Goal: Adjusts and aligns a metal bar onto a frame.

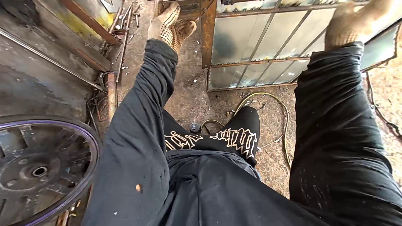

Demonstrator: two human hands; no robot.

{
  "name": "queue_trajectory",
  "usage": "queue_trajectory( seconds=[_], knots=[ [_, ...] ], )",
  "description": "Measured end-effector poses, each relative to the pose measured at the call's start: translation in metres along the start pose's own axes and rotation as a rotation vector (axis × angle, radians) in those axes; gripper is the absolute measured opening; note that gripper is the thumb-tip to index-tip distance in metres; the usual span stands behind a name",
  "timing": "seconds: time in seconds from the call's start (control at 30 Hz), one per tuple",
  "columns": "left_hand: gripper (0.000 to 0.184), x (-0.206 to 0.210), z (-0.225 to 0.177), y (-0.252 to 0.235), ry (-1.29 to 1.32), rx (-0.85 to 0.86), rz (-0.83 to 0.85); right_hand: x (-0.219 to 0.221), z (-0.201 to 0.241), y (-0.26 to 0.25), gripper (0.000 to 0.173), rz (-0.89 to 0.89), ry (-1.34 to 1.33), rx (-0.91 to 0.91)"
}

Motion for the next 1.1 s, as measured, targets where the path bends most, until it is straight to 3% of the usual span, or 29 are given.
queue_trajectory(
  seconds=[0.13, 0.2, 0.27, 0.4, 0.5, 0.63, 0.73, 0.83, 1.0, 1.1],
  knots=[
    [0.031, 0.000, -0.001, -0.002, 0.005, -0.023, 0.023, 0.015, -0.027, -0.013, 0.076, -0.071, -0.519, 0.211],
    [0.029, 0.001, 0.000, -0.002, 0.038, -0.021, 0.027, 0.027, -0.036, -0.020, 0.065, -0.013, -0.671, 0.274],
    [0.030, 0.000, 0.003, -0.005, 0.073, -0.023, 0.036, 0.037, -0.044, -0.026, 0.052, 0.090, -0.769, 0.329],
    [0.029, 0.005, 0.001, -0.001, 0.046, -0.032, 0.037, 0.046, -0.045, -0.035, 0.037, 0.128, -0.900, 0.362],
    [0.032, 0.004, 0.000, 0.000, 0.044, -0.037, 0.020, 0.046, -0.044, -0.038, 0.038, 0.143, -0.944, 0.351],
    [0.030, 0.003, 0.001, 0.000, 0.071, -0.037, 0.003, 0.041, -0.045, -0.037, 0.008, 0.235, -0.997, 0.236],
    [0.028, 0.003, 0.001, 0.001, 0.075, -0.034, 0.001, 0.033, -0.034, -0.030, 0.009, 0.232, -1.140, 0.196],
    [0.032, 0.003, 0.001, -0.001, 0.080, -0.044, 0.016, 0.030, -0.032, -0.028, 0.021, 0.239, -1.368, 0.254],
    [0.039, 0.002, 0.001, -0.001, 0.079, -0.019, 0.043, 0.034, -0.039, -0.029, 0.029, 0.255, -1.439, 0.287],
    [0.041, 0.002, 0.001, 0.000, 0.087, -0.023, 0.020, 0.035, -0.048, -0.020, 0.037, 0.201, -1.367, 0.442]
  ],
)
Point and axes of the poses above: each hand's wrist, its own y-axis away from the middle knuckle, its own x-axis out of the palm, z = x × y, the point moved 5 cm from there along -y, towards the middle knuckle, and after that the axes turned 6 degrees about z, right-handed, at the moved point
